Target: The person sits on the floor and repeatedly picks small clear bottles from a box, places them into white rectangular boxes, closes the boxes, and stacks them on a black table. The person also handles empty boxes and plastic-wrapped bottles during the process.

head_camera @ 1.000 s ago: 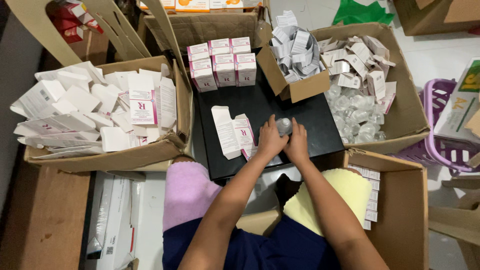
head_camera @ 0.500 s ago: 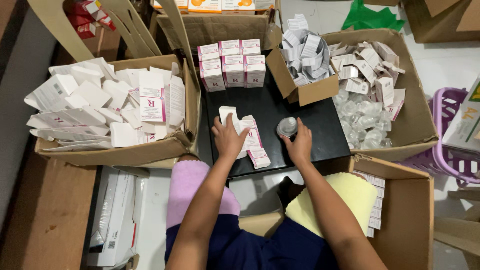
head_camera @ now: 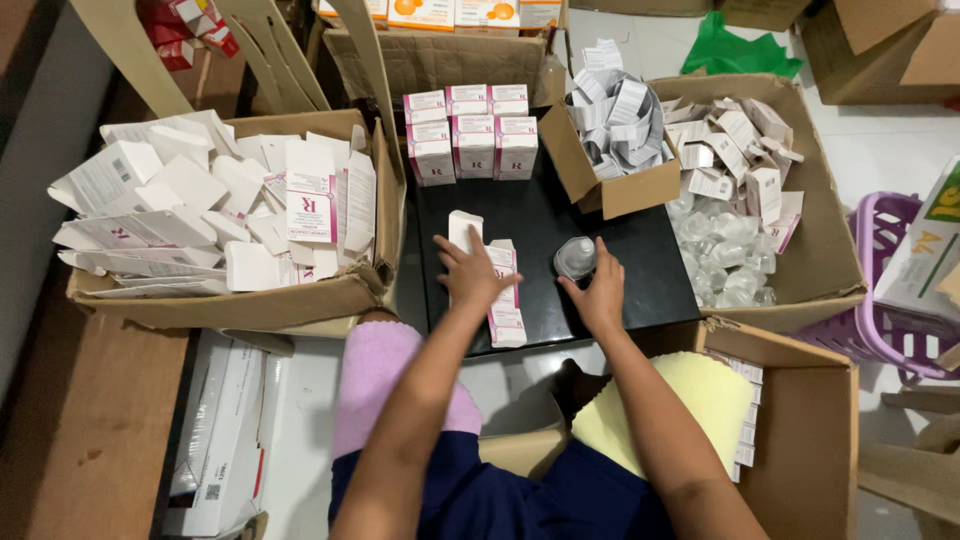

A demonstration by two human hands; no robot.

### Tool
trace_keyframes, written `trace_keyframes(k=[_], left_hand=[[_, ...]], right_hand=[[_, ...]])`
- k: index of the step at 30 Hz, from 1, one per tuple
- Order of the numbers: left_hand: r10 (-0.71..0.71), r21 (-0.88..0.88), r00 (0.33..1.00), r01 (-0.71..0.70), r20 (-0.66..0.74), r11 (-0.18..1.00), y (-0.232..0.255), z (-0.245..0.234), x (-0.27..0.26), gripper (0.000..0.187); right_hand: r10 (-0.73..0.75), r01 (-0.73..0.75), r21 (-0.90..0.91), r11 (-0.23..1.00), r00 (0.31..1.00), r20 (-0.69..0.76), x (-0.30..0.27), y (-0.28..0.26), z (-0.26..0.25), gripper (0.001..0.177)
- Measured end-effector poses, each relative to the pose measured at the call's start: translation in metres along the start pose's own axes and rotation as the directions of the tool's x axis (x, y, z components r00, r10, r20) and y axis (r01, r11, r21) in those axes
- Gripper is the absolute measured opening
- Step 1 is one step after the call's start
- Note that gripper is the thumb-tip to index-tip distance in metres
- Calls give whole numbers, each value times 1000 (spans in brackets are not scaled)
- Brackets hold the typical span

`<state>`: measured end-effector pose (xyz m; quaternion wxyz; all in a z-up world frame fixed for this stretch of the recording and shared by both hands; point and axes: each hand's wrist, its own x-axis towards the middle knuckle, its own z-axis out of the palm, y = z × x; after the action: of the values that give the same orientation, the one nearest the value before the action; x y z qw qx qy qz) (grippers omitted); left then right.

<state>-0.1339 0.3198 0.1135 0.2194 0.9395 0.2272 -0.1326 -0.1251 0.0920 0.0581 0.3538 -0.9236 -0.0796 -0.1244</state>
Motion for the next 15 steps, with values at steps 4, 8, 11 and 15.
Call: trace_keyframes(k=[4,8,11,15], left_hand=[[19,116,1000,-20,6,993,25,15,-13,139],[42,162,999,-38,-27,986,28,24,-11,140],[38,112,999,-33,-37,993,25,26,-8,142],[38,30,996,-36,-78,999,19,23,-6,143]], right_hand=[[-9,9,11,1000,1000,-20,-1,-1,2,106],[5,-5,-5,1000,1000,-7,0,-4,-4,111],[-15,14,-22,1000,999,-52,0,-13,-11,109],[-101,97,-30,995,973,-209,-1,-39,-21,88]])
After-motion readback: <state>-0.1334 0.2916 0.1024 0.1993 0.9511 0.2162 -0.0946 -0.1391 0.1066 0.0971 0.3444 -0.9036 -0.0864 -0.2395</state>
